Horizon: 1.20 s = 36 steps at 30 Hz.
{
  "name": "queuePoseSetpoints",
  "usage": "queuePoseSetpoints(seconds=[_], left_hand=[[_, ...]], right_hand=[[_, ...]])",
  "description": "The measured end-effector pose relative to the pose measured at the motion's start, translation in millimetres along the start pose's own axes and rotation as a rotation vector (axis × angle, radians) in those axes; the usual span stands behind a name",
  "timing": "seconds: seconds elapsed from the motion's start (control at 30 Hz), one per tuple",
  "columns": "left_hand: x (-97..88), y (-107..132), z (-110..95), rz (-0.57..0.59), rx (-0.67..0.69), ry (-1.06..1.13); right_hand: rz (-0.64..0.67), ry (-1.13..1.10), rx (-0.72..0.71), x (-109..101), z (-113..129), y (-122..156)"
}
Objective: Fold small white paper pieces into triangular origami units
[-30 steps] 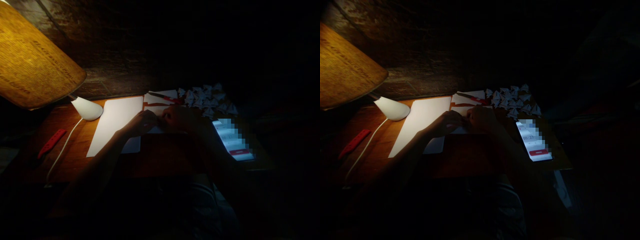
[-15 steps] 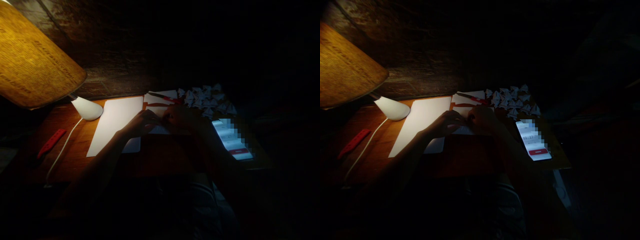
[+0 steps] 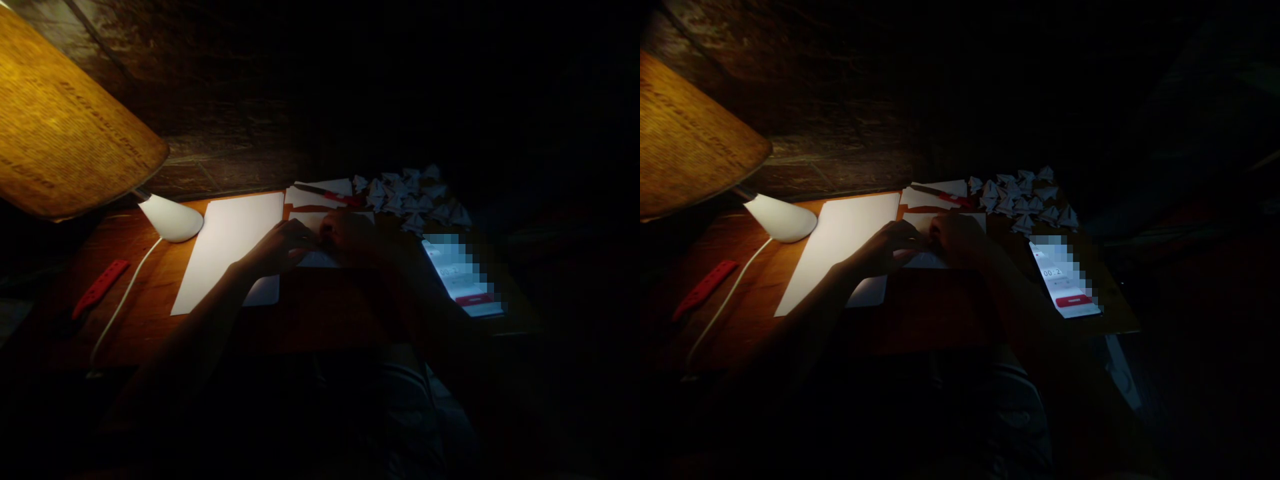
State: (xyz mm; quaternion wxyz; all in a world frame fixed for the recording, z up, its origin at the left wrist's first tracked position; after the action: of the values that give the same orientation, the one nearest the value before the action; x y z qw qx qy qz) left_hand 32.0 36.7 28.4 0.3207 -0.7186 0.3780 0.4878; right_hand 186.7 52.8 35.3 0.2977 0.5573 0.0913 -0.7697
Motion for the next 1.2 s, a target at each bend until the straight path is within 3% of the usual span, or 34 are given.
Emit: queuePoseSetpoints(seconds=[0.23,1.2], left_hand=[[-2.0,-0.3,-2.1,0.013,0.000,-0.025],[-3.8,-1.2,-8.5,0.033,0.030,-0.058]], right_hand=[[-0.004,0.007,0.063,8.6,3.8,-3.9],[-0.033,0.013,0.158,9.2,15.7,-2.3]])
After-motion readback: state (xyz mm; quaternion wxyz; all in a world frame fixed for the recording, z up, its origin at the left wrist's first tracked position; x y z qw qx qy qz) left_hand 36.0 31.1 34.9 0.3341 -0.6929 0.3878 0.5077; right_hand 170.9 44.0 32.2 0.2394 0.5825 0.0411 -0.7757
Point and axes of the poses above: each hand's wrist, its own y-axis away from the middle knuckle, its own x-axis out of the palm, z = x × y, the point moved 7 cm from there along -y, towards the middle knuckle, and after that the axes turned 12 degrees about z, right-handed, at the moved point
